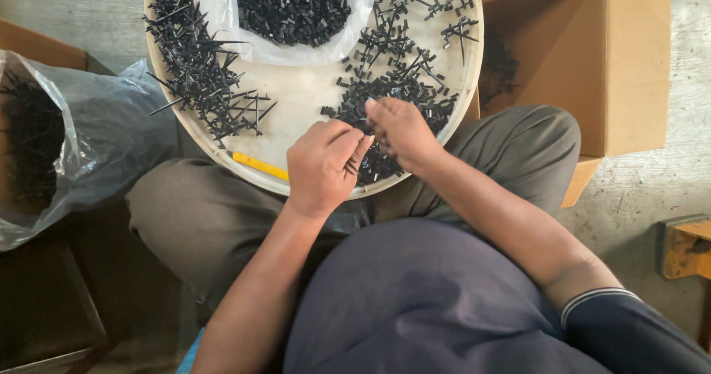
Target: The person sits cross-legged on the floor and repeatedly picks up nails and small black plastic sleeves from a white tray, then inserts the sleeves onto the nails by hand. The assembled pieces are placed back into the tray.
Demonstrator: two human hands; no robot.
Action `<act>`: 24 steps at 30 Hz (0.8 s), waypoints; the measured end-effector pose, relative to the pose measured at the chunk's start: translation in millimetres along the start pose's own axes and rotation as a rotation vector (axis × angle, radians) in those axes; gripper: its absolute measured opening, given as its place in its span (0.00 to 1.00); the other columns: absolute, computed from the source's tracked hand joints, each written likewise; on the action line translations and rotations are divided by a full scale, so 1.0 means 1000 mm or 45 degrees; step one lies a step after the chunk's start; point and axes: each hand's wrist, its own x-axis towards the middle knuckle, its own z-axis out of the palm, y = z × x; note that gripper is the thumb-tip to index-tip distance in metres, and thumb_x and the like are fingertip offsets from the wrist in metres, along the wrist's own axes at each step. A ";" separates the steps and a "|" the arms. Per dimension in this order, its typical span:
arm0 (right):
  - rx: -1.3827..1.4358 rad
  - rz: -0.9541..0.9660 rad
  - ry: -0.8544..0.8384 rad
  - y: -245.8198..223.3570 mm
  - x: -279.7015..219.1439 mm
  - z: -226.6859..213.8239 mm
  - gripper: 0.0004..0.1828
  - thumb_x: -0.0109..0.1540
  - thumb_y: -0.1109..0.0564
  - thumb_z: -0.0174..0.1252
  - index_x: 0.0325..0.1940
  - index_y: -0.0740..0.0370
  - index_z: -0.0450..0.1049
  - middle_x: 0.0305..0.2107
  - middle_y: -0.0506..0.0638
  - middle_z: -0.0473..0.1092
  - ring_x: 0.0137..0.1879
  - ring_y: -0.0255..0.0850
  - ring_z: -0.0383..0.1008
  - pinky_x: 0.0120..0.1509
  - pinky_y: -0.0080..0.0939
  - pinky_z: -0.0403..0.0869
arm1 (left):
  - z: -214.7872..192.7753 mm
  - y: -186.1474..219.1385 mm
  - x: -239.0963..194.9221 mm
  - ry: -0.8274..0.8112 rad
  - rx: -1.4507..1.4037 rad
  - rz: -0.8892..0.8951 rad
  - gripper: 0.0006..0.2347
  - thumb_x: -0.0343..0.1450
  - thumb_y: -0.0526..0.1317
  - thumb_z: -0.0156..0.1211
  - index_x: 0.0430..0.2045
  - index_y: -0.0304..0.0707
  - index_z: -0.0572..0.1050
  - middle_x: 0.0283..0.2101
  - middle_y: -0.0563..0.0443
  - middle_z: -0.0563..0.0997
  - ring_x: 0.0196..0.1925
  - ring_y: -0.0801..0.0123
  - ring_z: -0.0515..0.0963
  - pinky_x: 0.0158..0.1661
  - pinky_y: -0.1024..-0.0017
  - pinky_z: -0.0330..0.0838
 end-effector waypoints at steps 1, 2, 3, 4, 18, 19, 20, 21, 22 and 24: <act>0.219 0.071 -0.013 -0.002 -0.001 -0.004 0.15 0.73 0.49 0.57 0.38 0.61 0.68 0.21 0.41 0.61 0.21 0.28 0.57 0.22 0.30 0.58 | 0.000 0.001 0.001 -0.013 0.010 0.034 0.06 0.70 0.37 0.70 0.29 0.37 0.78 0.31 0.52 0.78 0.33 0.56 0.78 0.33 0.62 0.71; 0.240 0.102 -0.032 -0.005 -0.001 -0.007 0.13 0.71 0.50 0.55 0.38 0.60 0.68 0.24 0.42 0.64 0.24 0.30 0.62 0.24 0.31 0.61 | 0.000 0.001 0.004 0.038 -0.004 -0.008 0.06 0.71 0.37 0.70 0.29 0.37 0.78 0.33 0.52 0.78 0.34 0.56 0.78 0.34 0.63 0.72; 0.260 0.134 -0.050 -0.009 -0.003 -0.011 0.11 0.69 0.51 0.54 0.39 0.60 0.69 0.26 0.44 0.67 0.27 0.31 0.67 0.26 0.33 0.64 | 0.001 0.000 0.006 0.090 -0.018 -0.049 0.06 0.72 0.37 0.69 0.30 0.37 0.77 0.35 0.52 0.79 0.35 0.57 0.79 0.35 0.64 0.72; 0.283 0.180 -0.075 -0.009 -0.008 -0.012 0.10 0.67 0.51 0.53 0.39 0.60 0.70 0.28 0.46 0.70 0.30 0.33 0.72 0.27 0.34 0.68 | 0.000 0.000 0.005 0.139 -0.024 -0.104 0.06 0.72 0.37 0.69 0.30 0.37 0.76 0.36 0.52 0.79 0.36 0.57 0.79 0.36 0.64 0.73; -1.431 -0.803 -0.174 -0.006 -0.024 0.011 0.12 0.64 0.53 0.61 0.32 0.62 0.71 0.25 0.51 0.70 0.33 0.49 0.73 0.37 0.51 0.72 | 0.017 -0.011 -0.009 -0.177 0.340 -0.447 0.12 0.73 0.43 0.62 0.21 0.38 0.73 0.26 0.45 0.78 0.30 0.46 0.77 0.30 0.53 0.68; -1.592 -1.000 -0.116 -0.007 -0.027 0.014 0.11 0.64 0.53 0.62 0.32 0.61 0.70 0.26 0.53 0.69 0.35 0.54 0.73 0.39 0.53 0.72 | 0.019 -0.012 -0.011 -0.186 0.361 -0.530 0.13 0.74 0.44 0.61 0.20 0.38 0.73 0.25 0.43 0.78 0.30 0.44 0.77 0.30 0.52 0.68; -1.582 -1.056 -0.125 -0.011 -0.029 0.015 0.11 0.63 0.54 0.62 0.32 0.61 0.70 0.27 0.54 0.69 0.35 0.55 0.73 0.39 0.55 0.71 | 0.023 -0.015 -0.009 -0.180 0.291 -0.641 0.13 0.74 0.45 0.61 0.21 0.37 0.73 0.24 0.42 0.78 0.29 0.43 0.77 0.30 0.52 0.68; -1.572 -1.112 -0.136 -0.014 -0.030 0.015 0.11 0.63 0.54 0.62 0.32 0.62 0.70 0.27 0.54 0.69 0.36 0.56 0.73 0.39 0.56 0.71 | 0.025 -0.017 -0.009 -0.176 0.219 -0.752 0.13 0.74 0.45 0.60 0.21 0.37 0.73 0.23 0.41 0.78 0.28 0.42 0.76 0.29 0.52 0.68; -1.559 -1.166 -0.151 -0.015 -0.033 0.015 0.10 0.62 0.55 0.62 0.33 0.62 0.70 0.28 0.54 0.70 0.36 0.57 0.73 0.39 0.57 0.70 | 0.025 -0.020 -0.010 -0.175 0.150 -0.868 0.14 0.73 0.45 0.60 0.21 0.36 0.73 0.22 0.39 0.78 0.27 0.41 0.76 0.29 0.52 0.68; -1.531 -1.262 -0.180 -0.016 -0.035 0.013 0.10 0.63 0.55 0.62 0.33 0.61 0.70 0.28 0.55 0.69 0.36 0.56 0.72 0.38 0.56 0.70 | 0.027 -0.025 -0.013 -0.136 0.200 -0.830 0.13 0.73 0.45 0.61 0.21 0.36 0.73 0.21 0.39 0.77 0.26 0.42 0.76 0.28 0.52 0.66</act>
